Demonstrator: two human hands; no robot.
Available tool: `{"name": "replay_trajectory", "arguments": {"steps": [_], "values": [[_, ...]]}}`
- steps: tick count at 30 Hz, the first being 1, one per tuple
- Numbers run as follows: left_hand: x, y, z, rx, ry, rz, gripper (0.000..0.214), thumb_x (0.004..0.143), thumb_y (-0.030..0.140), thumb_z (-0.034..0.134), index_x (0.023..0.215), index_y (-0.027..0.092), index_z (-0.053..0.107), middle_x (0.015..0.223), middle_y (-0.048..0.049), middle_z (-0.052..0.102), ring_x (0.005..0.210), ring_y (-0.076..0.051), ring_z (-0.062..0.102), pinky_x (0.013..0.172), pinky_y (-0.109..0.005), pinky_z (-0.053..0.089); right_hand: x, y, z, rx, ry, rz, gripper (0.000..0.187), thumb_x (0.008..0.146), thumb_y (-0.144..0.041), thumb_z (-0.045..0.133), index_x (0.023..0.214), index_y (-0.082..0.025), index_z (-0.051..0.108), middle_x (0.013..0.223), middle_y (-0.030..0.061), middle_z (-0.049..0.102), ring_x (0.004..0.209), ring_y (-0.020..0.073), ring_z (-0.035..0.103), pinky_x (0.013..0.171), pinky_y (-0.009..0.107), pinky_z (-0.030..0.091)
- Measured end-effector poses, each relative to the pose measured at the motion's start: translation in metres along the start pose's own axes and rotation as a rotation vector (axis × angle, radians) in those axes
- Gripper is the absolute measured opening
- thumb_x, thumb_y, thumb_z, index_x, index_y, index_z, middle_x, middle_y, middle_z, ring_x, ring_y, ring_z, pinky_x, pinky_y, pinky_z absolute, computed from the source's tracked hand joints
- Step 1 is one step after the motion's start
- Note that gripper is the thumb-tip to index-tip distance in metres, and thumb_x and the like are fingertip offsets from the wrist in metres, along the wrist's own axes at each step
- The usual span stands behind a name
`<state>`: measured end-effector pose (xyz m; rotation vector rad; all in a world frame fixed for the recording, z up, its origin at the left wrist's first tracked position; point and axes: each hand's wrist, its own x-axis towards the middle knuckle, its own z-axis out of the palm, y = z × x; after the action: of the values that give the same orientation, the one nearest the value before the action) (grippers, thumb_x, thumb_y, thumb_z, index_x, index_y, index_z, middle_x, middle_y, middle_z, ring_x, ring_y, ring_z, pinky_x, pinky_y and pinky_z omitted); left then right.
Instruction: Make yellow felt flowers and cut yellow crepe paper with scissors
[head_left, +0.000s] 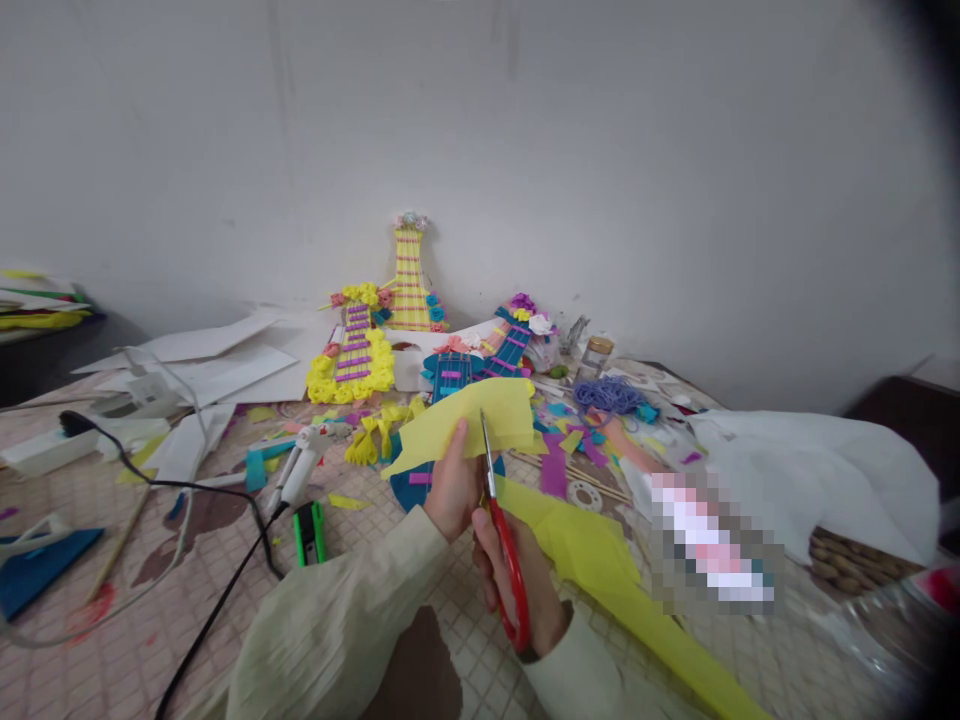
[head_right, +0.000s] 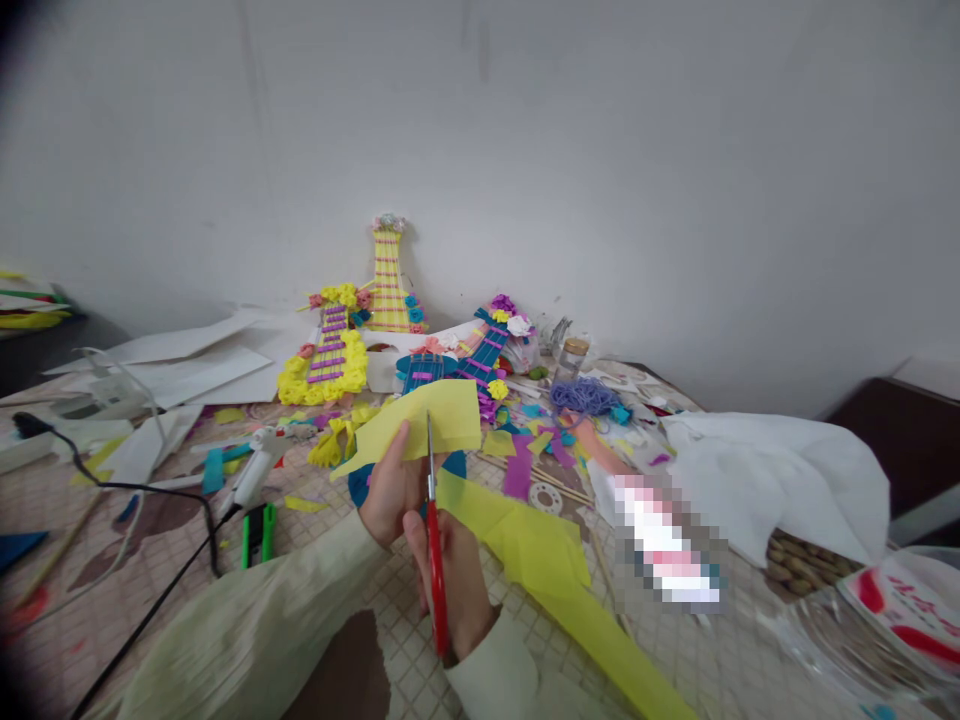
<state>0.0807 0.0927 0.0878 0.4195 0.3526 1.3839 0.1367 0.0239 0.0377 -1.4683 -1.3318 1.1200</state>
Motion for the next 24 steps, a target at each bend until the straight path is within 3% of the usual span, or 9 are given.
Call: {"name": "replay_trajectory", "arguments": {"steps": [2, 4, 7, 11, 24], "values": [[0.001, 0.001, 0.000, 0.005, 0.011, -0.002, 0.030, 0.084, 0.030, 0.042, 0.099, 0.014, 0.062, 0.100, -0.0087, 0.066, 0.107, -0.022, 0.052, 0.099, -0.035, 0.033, 0.001, 0.001, 0.001, 0.010, -0.010, 0.020, 0.043, 0.088, -0.047, 0.031, 0.090, -0.011, 0.055, 0.058, -0.0027, 0.052, 0.034, 0.0032, 0.040, 0.033, 0.017, 0.035], [0.001, 0.001, 0.000, 0.011, 0.018, -0.009, 0.032, 0.085, 0.030, 0.040, 0.103, 0.014, 0.060, 0.099, -0.0085, 0.066, 0.107, -0.021, 0.052, 0.099, -0.035, 0.034, 0.001, 0.001, 0.000, 0.016, -0.013, 0.030, 0.043, 0.087, -0.047, 0.031, 0.091, -0.011, 0.055, 0.058, -0.0025, 0.052, 0.034, 0.0035, 0.041, 0.033, 0.017, 0.035], [0.002, 0.002, 0.000, 0.018, 0.021, -0.028, 0.034, 0.086, 0.029, 0.037, 0.108, 0.014, 0.057, 0.102, -0.0078, 0.065, 0.106, -0.021, 0.053, 0.097, -0.033, 0.036, 0.001, 0.001, -0.003, 0.014, -0.009, 0.031, 0.029, 0.087, -0.036, 0.042, 0.099, -0.012, 0.054, 0.081, 0.0019, 0.059, 0.058, 0.0093, 0.056, 0.051, 0.023, 0.048], [-0.001, 0.002, 0.001, 0.022, 0.008, -0.112, 0.037, 0.086, 0.030, 0.036, 0.114, 0.013, 0.054, 0.109, -0.0083, 0.062, 0.104, -0.021, 0.055, 0.094, -0.033, 0.039, -0.001, -0.001, -0.010, 0.002, -0.003, 0.016, 0.026, 0.085, -0.029, 0.048, 0.107, -0.015, 0.053, 0.107, 0.0059, 0.055, 0.088, 0.0182, 0.057, 0.073, 0.036, 0.048], [-0.008, 0.005, 0.005, 0.110, 0.077, -0.179, 0.037, 0.084, 0.034, 0.038, 0.108, 0.013, 0.058, 0.102, -0.0077, 0.065, 0.101, -0.024, 0.056, 0.092, -0.035, 0.041, -0.001, -0.002, -0.012, -0.028, 0.017, -0.025, 0.027, 0.085, -0.028, 0.048, 0.108, -0.016, 0.052, 0.109, 0.0065, 0.054, 0.091, 0.0188, 0.056, 0.075, 0.037, 0.048]]}}
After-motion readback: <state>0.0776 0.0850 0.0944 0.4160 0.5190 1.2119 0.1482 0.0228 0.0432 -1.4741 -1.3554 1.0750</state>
